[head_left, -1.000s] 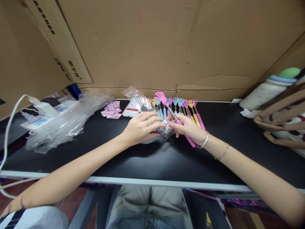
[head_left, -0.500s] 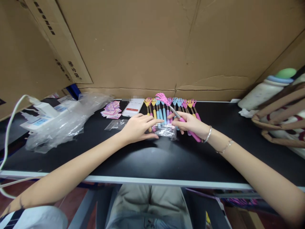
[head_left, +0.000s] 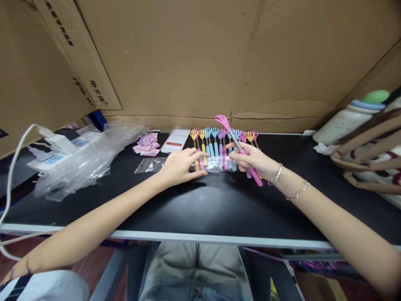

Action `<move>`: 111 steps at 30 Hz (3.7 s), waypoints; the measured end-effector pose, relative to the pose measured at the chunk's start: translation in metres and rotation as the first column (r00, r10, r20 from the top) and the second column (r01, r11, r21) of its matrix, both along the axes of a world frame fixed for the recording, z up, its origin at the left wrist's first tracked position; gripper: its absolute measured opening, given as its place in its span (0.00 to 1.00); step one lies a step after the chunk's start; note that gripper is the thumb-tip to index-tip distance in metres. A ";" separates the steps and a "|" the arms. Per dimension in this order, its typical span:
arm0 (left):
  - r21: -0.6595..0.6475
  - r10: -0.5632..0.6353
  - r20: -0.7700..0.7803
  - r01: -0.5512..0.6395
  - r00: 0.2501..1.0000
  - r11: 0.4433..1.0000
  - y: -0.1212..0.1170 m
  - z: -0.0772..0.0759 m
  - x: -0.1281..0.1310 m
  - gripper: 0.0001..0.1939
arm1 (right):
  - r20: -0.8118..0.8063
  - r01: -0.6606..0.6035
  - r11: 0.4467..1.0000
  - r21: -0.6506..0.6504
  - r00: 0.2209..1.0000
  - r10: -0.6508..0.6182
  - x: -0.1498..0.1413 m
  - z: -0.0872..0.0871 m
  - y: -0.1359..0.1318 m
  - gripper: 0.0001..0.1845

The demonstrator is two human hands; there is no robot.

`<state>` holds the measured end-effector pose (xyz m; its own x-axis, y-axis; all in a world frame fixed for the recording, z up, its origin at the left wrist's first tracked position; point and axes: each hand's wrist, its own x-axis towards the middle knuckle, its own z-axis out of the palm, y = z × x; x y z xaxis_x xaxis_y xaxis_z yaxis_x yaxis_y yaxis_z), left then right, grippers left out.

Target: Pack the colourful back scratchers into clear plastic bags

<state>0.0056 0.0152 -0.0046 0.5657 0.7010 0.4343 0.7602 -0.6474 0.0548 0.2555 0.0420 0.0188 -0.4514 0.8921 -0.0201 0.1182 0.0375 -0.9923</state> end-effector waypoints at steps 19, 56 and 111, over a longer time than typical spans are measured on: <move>-0.122 0.040 0.112 -0.026 0.993 0.992 0.000 -0.006 0.001 0.21 | -0.043 0.099 0.995 0.021 0.994 -0.098 -0.007 -0.006 0.000 0.23; -0.181 0.110 0.149 -0.083 0.983 0.980 0.002 -0.001 -0.004 0.19 | -0.095 -0.008 1.000 0.007 0.995 0.009 -0.013 -0.007 -0.008 0.17; -0.068 0.073 0.049 -0.070 0.996 0.995 0.001 -0.002 -0.003 0.23 | -0.171 0.027 0.997 0.071 0.985 -0.015 -0.014 -0.009 -0.006 0.12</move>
